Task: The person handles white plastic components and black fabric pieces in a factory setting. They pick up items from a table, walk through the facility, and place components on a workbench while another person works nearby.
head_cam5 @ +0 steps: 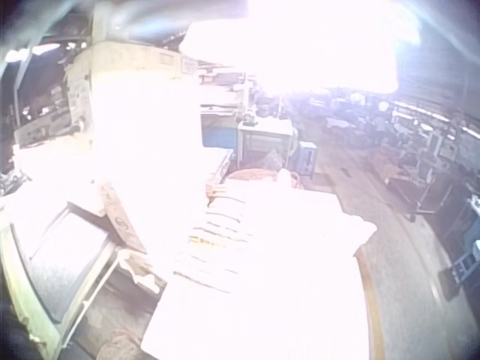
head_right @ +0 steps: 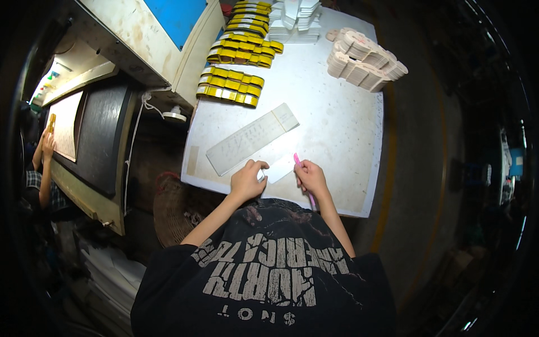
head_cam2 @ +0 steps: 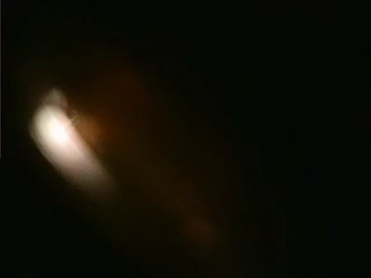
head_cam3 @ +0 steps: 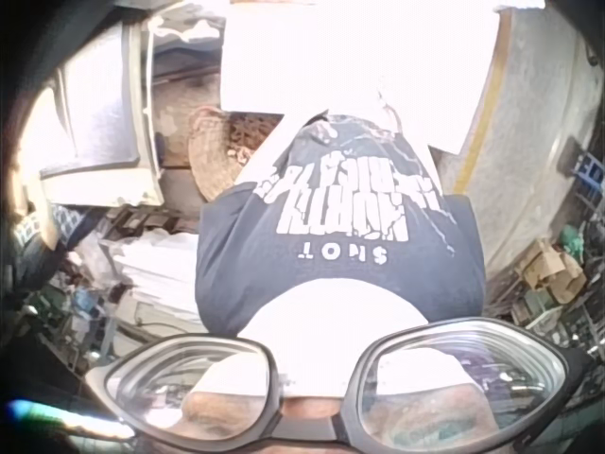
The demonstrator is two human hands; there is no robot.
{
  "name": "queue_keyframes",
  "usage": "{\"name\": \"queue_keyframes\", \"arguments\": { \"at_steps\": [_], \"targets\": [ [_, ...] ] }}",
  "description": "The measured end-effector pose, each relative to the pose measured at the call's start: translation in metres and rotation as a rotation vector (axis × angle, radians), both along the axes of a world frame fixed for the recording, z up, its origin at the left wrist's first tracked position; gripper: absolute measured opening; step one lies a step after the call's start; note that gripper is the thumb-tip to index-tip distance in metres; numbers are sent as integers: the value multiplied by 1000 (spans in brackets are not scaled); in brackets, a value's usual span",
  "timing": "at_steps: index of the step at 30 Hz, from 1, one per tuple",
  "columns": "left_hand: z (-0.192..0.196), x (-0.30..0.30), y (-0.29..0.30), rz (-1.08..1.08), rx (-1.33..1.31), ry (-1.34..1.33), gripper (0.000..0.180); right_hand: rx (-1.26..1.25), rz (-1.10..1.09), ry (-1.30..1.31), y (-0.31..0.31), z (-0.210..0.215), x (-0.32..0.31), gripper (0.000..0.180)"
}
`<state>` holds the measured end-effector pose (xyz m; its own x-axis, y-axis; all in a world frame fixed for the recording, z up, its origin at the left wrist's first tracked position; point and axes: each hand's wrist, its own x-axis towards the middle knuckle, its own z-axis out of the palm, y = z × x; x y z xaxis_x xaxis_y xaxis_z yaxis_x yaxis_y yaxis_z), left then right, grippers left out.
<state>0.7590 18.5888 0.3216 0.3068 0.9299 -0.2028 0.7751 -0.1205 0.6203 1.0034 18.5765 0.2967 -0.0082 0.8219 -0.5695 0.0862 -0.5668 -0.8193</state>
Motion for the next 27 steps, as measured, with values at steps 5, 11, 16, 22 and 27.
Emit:
{"name": "queue_keyframes", "arguments": {
  "at_steps": [5,11,16,22,27],
  "targets": [
    [1,1,3,7,9,28,29,46,-16,44,-2,4,1,23],
    [1,0,2,11,26,-9,30,-42,18,-65,7,14,-13,23],
    [-2,-5,1,-18,15,-1,37,-68,300,136,16,8,-48,28],
    [2,-11,-1,3,-35,-90,50,-164,358,116,23,-3,-58,35],
    [8,-15,-4,26,-35,-109,63,-183,331,159,25,-2,-54,37]
  ]
}}
